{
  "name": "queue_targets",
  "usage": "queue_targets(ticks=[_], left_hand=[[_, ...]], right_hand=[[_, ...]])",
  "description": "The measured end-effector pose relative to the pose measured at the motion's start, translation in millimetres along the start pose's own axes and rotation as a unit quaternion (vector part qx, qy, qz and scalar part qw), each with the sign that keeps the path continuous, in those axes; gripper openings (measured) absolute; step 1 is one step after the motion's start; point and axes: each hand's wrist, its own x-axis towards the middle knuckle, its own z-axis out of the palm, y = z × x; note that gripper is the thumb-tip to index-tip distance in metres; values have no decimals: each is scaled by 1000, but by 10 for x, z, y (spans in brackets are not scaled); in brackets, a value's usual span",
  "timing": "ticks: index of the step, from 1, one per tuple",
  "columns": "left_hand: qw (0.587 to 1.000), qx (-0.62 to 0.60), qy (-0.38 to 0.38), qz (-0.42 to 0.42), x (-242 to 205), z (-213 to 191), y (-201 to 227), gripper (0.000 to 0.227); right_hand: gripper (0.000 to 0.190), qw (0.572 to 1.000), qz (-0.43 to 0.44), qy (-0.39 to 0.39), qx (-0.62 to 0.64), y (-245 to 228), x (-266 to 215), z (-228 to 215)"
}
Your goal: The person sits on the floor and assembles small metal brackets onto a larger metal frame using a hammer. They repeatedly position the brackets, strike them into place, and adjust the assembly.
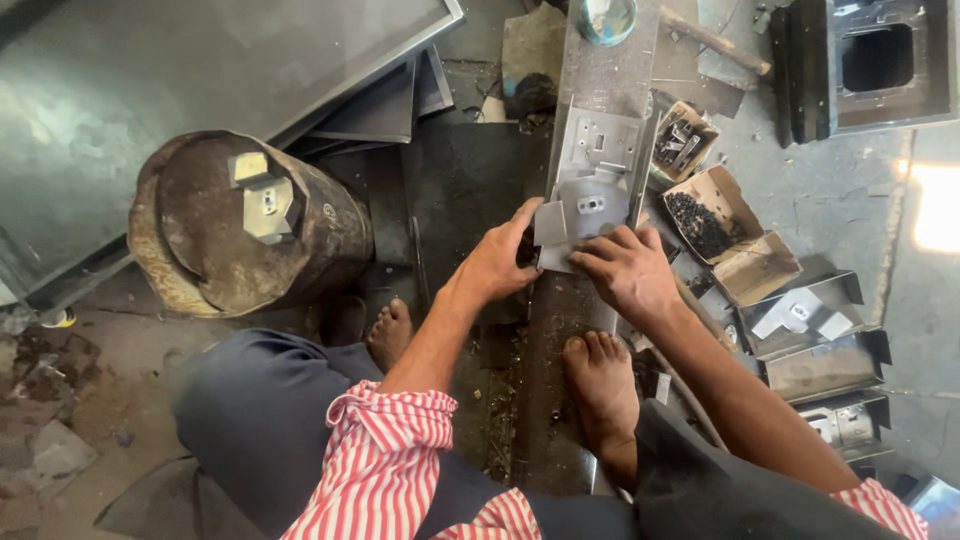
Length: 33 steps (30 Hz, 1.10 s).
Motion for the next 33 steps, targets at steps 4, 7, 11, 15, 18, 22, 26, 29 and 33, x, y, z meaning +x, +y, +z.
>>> queue_targets(ticks=[4, 7, 11, 15, 18, 22, 26, 29, 33], left_hand=[[1000, 11, -12, -22, -23, 1, -3, 105], [1000, -6, -13, -24, -26, 9, -45, 112], [996, -5, 35, 78, -54, 64, -76, 114], [999, -41, 29, 12, -74, 74, -64, 107], [998, -41, 46, 26, -72, 69, -40, 106], [992, -53, 88, 68, -22, 68, 2, 98], [990, -98, 83, -50, 51, 59, 58, 94], [990, -90, 103, -39, 92, 70, 81, 96], [984, -134, 105, -53, 93, 159, 63, 95]], right_hand=[[22, 998, 51, 21, 12, -45, 6, -5], [22, 993, 113, 30, 0, -85, -69, -42], [33, 986, 165, 17, 18, -143, -183, -49], [37, 979, 163, 42, 113, -200, -160, 21], [38, 976, 160, 52, 135, -180, -124, 44], [37, 978, 131, 49, 153, -24, -84, 37], [37, 982, 102, 40, 156, 167, 41, 70], [38, 981, 106, 37, 156, 235, 125, 108], [39, 981, 108, 49, 153, 220, 92, 152]])
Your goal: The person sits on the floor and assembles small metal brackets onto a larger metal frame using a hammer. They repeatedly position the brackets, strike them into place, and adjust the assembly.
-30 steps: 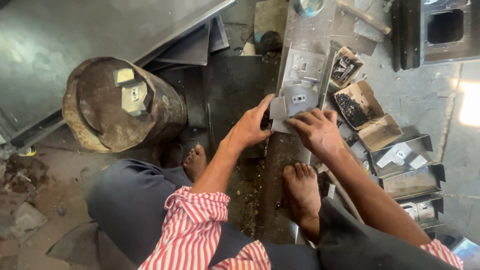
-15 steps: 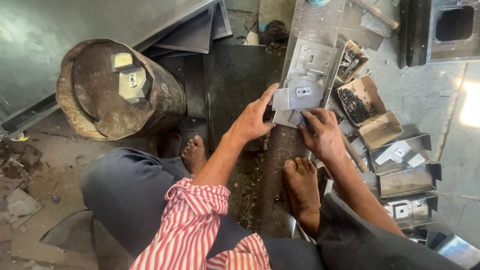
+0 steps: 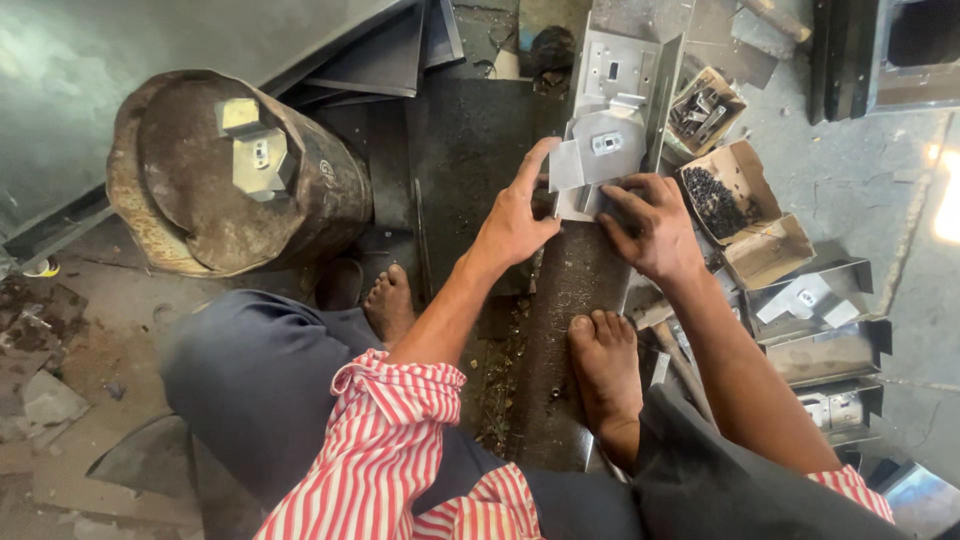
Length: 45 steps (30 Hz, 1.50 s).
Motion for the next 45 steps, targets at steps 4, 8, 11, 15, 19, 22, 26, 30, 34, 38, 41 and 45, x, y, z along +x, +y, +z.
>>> queue_targets(ticks=[4, 8, 11, 15, 19, 22, 26, 30, 34, 38, 41, 45], left_hand=[[999, -9, 29, 38, -4, 89, 5, 93], [998, 17, 47, -47, -7, 188, 15, 96], [997, 18, 79, -17, -13, 310, -21, 103], [985, 70, 142, 61, 24, 456, -88, 105], [980, 69, 176, 63, 22, 584, -108, 103], [980, 39, 191, 27, 62, 633, -90, 101], [977, 51, 200, 44, 20, 685, -173, 102], [981, 19, 194, -1, 71, 699, -207, 102], [977, 29, 203, 59, 83, 721, -251, 101], [974, 40, 211, 76, 88, 710, -274, 101], [975, 34, 204, 75, 93, 692, -252, 101], [980, 30, 194, 39, 65, 691, -197, 99]], right_hand=[[39, 1000, 1, 10, 5, 8, -34, 17], [39, 1000, 1, 17, 12, 34, -30, 57], [38, 1000, -1, 20, 15, 65, -48, 90], [38, 999, -7, 27, 18, 57, -49, 94], [39, 1000, -2, 26, -5, -47, -21, 37], [41, 995, -3, 47, -91, -160, 1, -30], [42, 992, 29, 35, -121, -367, -332, -88], [40, 975, -94, -197, 51, -603, -709, -34], [16, 949, -149, -279, -4, -856, -1162, 143], [17, 988, -2, -155, -6, -941, -1390, 321], [23, 983, 25, -184, -2, -885, -1348, 385], [27, 967, -79, -240, 40, -771, -1215, 289]])
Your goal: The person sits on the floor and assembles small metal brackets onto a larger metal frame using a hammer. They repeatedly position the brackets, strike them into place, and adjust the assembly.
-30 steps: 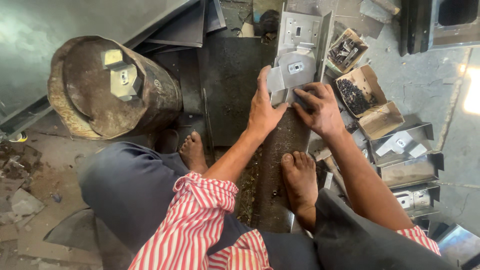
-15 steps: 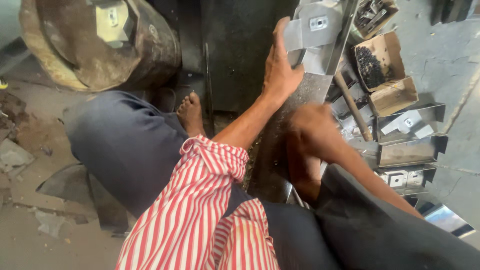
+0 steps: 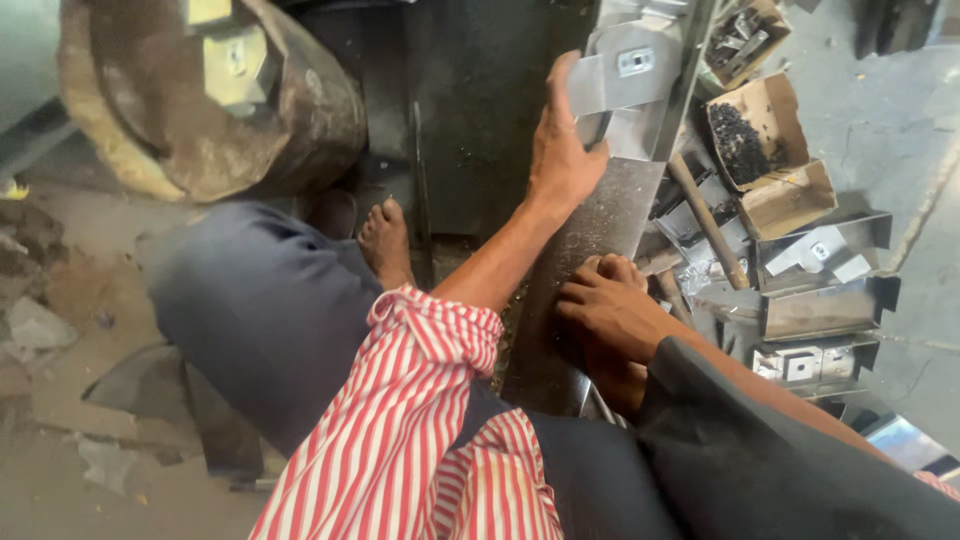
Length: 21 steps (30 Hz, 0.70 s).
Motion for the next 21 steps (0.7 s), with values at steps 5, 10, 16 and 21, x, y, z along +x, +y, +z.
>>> queue_targets(ticks=[5, 10, 16, 21], left_hand=[[1000, -2, -15, 13, 60, -47, 73, 102], [999, -19, -34, -28, 91, 4, 281, 98], [993, -13, -71, -99, 322, 1, 549, 102], [985, -26, -92, -142, 418, -42, 597, 101]], right_hand=[[23, 957, 179, 161, 163, 229, -78, -270], [18, 800, 342, 343, 354, 541, -55, -206], [15, 878, 280, 370, 116, 1029, 525, -208], [28, 897, 138, 421, 0, 1113, 723, -355]])
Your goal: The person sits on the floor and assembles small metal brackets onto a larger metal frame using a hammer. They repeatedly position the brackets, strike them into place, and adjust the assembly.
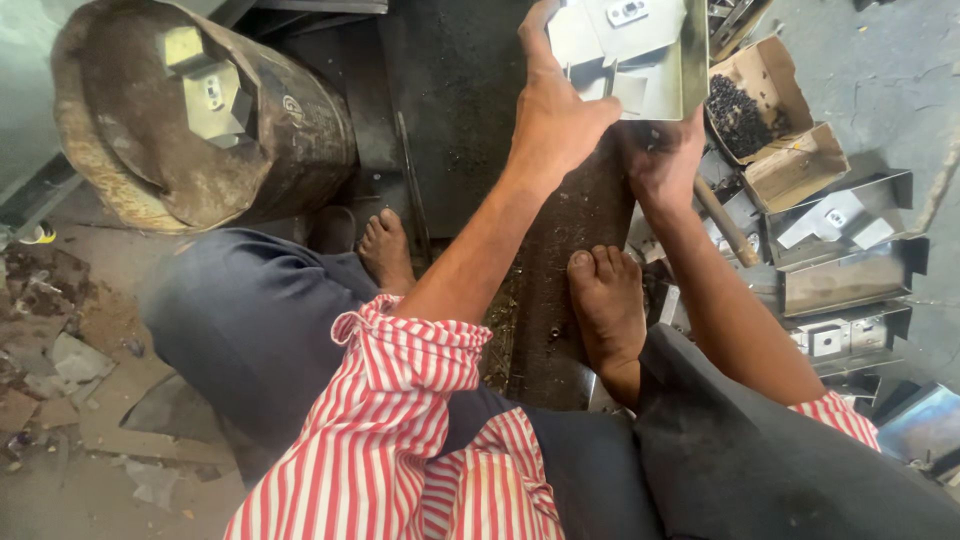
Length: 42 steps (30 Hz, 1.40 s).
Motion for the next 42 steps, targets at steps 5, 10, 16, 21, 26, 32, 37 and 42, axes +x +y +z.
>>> queue_targets(ticks=[5, 10, 16, 21, 26, 32, 37, 42], left_hand=[[998, 7, 10, 60, -34, 3, -211, 102], [991, 71, 51, 105, -168, 49, -448, 108], [985, 101, 84, 108, -220, 124, -534, 111], [985, 100, 95, 105, -233, 138, -538, 112], [985, 110, 112, 76, -226, 190, -481, 111], [986, 125, 108, 26, -226, 189, -411, 107], [983, 147, 111, 17, -249, 168, -373, 109], [979, 174, 102, 11, -227, 162, -290, 105]], right_hand=[[31, 969, 197, -61, 132, -85, -187, -264], [21, 863, 367, -6, 347, -93, -331, -268], [20, 866, 369, 25, 336, -70, -364, -130], [20, 864, 375, 30, 334, -153, -322, -170], [18, 871, 386, 19, 305, -149, -312, -135], [23, 898, 375, -16, 229, 270, -591, -265], [34, 889, 419, -172, 59, 131, -1132, -419], [26, 969, -36, -209, -125, -671, -1707, -99]])
